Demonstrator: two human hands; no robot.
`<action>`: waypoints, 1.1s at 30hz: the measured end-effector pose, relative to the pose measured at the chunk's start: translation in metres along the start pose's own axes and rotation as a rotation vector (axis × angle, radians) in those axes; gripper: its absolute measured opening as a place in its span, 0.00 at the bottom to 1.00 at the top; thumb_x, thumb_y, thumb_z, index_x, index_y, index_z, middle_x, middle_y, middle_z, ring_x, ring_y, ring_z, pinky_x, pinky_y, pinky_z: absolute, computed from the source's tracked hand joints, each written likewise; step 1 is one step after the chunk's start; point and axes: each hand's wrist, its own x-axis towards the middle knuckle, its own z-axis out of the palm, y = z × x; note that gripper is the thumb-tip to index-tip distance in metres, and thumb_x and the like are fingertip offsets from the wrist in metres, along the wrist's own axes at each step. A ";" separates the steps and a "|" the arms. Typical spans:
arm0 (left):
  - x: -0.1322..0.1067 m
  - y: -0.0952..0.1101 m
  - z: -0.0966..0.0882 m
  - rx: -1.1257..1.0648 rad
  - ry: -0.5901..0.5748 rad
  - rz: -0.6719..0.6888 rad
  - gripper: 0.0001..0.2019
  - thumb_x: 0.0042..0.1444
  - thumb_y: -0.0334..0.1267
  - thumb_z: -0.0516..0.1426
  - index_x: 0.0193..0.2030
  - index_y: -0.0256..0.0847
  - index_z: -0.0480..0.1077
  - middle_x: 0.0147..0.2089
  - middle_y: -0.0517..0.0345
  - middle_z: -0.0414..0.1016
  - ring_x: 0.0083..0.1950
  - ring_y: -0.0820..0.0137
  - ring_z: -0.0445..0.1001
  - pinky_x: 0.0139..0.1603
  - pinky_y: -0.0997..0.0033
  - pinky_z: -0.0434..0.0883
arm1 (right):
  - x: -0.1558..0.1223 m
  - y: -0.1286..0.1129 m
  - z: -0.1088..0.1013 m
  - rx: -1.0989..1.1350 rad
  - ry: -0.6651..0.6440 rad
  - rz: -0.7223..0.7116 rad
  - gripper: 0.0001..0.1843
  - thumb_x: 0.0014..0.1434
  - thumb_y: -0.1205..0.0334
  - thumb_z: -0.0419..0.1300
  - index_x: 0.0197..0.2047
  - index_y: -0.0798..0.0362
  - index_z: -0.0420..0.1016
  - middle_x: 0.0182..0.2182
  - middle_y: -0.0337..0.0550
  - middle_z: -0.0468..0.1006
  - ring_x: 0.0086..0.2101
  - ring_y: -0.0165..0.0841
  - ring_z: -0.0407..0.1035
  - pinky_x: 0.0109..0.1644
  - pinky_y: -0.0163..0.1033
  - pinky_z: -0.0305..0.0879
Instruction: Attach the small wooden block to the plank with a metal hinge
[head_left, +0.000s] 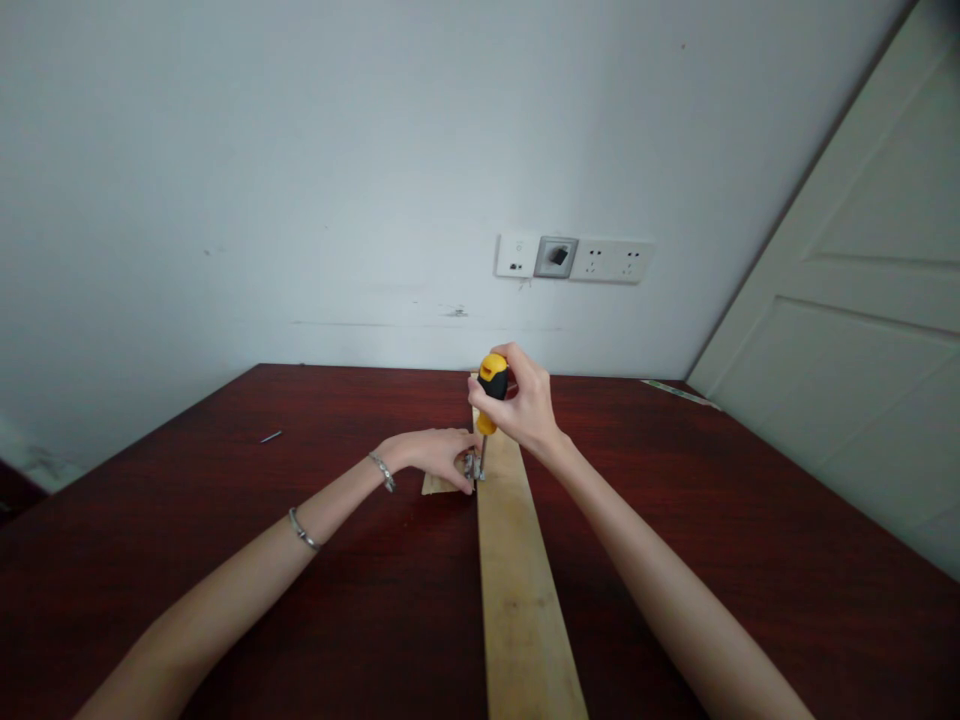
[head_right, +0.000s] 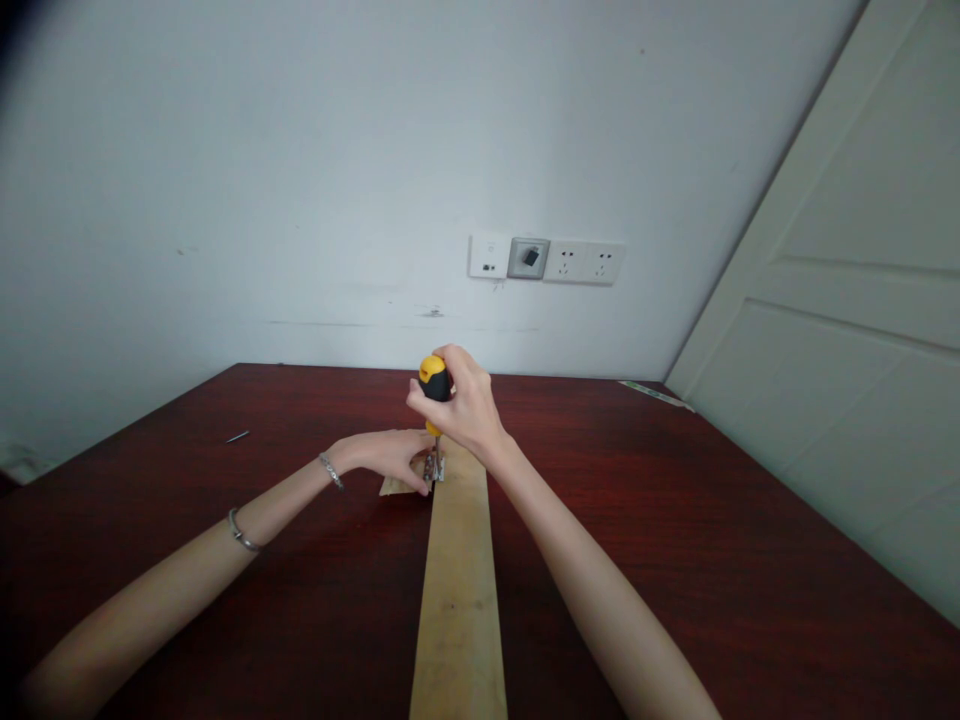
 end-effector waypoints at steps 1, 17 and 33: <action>0.000 0.000 0.000 0.002 0.001 -0.002 0.27 0.45 0.50 0.65 0.49 0.41 0.67 0.42 0.55 0.73 0.40 0.63 0.72 0.41 0.68 0.66 | 0.000 0.000 0.000 -0.001 -0.003 0.000 0.10 0.52 0.58 0.59 0.37 0.51 0.64 0.26 0.36 0.66 0.25 0.28 0.60 0.27 0.33 0.60; 0.001 -0.001 0.002 0.013 0.005 0.016 0.26 0.45 0.50 0.65 0.49 0.40 0.66 0.40 0.55 0.72 0.39 0.64 0.71 0.39 0.69 0.65 | 0.000 0.000 0.000 -0.004 -0.014 -0.001 0.10 0.52 0.58 0.59 0.37 0.52 0.65 0.27 0.36 0.66 0.26 0.28 0.60 0.28 0.33 0.60; -0.001 0.000 0.000 0.010 -0.001 0.011 0.24 0.46 0.51 0.64 0.46 0.40 0.67 0.37 0.57 0.72 0.38 0.64 0.71 0.38 0.68 0.66 | -0.001 -0.002 0.000 -0.015 -0.022 -0.003 0.11 0.51 0.57 0.58 0.37 0.51 0.64 0.28 0.37 0.68 0.26 0.28 0.61 0.28 0.33 0.60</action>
